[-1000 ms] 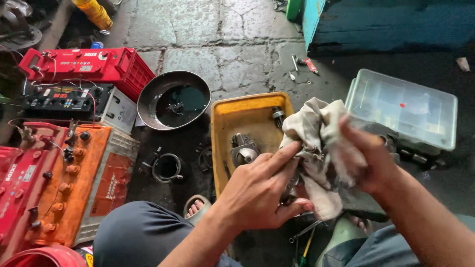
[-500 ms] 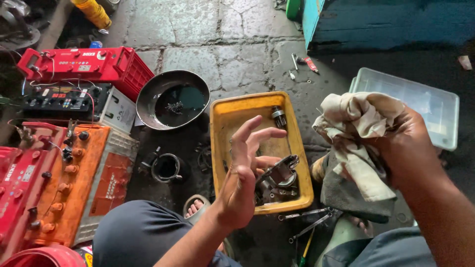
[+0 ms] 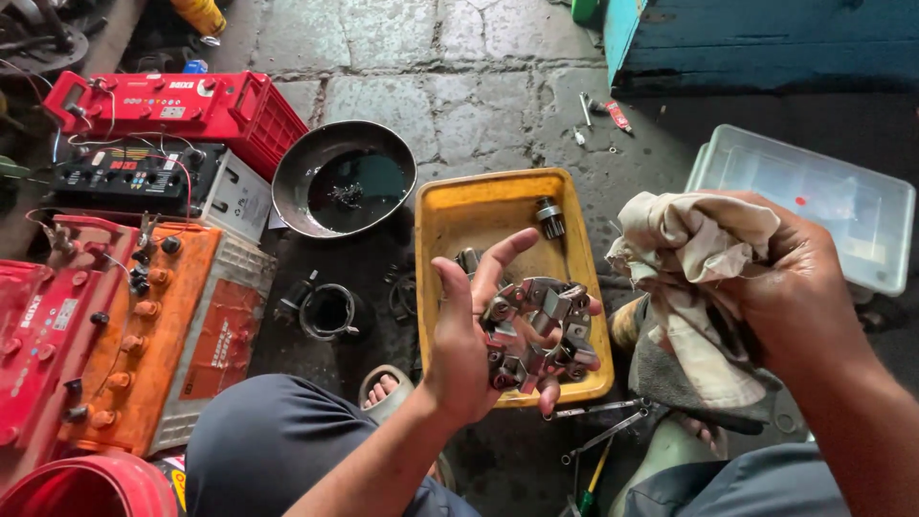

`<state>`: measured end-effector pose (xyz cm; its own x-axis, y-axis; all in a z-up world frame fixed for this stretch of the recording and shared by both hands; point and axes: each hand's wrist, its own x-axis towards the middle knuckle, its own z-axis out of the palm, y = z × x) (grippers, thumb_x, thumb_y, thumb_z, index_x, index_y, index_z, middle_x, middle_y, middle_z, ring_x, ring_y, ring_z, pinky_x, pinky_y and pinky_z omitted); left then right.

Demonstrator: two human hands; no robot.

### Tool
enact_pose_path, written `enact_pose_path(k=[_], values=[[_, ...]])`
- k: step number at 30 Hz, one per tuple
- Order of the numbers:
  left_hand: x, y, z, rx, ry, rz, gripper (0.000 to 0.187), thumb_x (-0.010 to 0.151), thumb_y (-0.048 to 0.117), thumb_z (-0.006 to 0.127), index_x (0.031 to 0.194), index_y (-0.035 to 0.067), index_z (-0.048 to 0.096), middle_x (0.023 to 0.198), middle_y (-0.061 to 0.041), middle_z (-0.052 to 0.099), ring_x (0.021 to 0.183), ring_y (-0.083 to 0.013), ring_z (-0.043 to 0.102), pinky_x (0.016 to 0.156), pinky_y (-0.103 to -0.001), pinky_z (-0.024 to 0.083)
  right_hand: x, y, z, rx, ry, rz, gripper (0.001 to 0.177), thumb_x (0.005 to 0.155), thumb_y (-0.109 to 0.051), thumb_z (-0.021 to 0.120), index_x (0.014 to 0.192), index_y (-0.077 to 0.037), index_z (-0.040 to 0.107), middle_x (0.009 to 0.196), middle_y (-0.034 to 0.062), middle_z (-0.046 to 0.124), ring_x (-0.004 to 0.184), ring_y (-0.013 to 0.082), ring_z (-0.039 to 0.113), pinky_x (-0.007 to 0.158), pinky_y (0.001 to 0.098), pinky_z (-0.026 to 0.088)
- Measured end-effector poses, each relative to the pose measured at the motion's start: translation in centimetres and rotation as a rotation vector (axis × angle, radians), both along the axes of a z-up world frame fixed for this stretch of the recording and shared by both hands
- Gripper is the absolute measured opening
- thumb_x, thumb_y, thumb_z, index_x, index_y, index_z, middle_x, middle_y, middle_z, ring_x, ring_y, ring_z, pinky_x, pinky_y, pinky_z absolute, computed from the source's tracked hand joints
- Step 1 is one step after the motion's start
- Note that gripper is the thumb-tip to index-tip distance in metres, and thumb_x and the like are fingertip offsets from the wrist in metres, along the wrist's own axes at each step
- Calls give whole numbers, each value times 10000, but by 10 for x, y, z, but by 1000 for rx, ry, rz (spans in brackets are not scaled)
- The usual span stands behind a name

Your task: Cleaning and inspecting mechanical metal parts with a cloth in an auto repair setting.

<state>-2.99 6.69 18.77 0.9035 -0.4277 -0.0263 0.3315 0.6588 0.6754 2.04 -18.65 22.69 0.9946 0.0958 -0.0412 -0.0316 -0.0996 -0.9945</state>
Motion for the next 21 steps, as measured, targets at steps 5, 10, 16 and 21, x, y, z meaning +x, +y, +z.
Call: enact_pose_path(k=[5, 10, 16, 21], values=[[2, 0, -4, -142, 61, -31, 1046, 904, 873, 229, 1700, 207, 89, 1304, -354, 584, 969, -449, 703, 547, -467, 577, 2, 0, -4, 18, -17, -12, 321, 921, 70, 579, 1233, 31, 645, 1060, 229, 710, 911, 283, 756, 769, 436, 627], [3, 0, -6, -176, 72, -37, 1037, 923, 872, 226, 1702, 204, 80, 1316, -379, 586, 979, -458, 702, 569, -488, 583, 1, 4, 0, 22, -13, -13, 369, 887, 77, 594, 1249, 24, 639, 1104, 210, 723, 937, 259, 751, 767, 432, 670], [0, -3, -5, -107, 142, -88, 1045, 918, 876, 224, 1687, 181, 91, 1263, -335, 606, 958, -451, 699, 581, -530, 594, -2, 6, -3, -89, 51, -38, 244, 958, 1, 609, 1185, -5, 696, 1028, 177, 755, 864, 237, 751, 716, 392, 660], [-2, -5, -3, -32, 269, -218, 1042, 911, 874, 225, 1661, 157, 136, 1199, -271, 627, 941, -434, 697, 646, -606, 604, 0, 2, -18, -349, -164, 114, 352, 794, 79, 636, 1106, -34, 751, 1008, 92, 771, 936, 133, 693, 840, 302, 553]])
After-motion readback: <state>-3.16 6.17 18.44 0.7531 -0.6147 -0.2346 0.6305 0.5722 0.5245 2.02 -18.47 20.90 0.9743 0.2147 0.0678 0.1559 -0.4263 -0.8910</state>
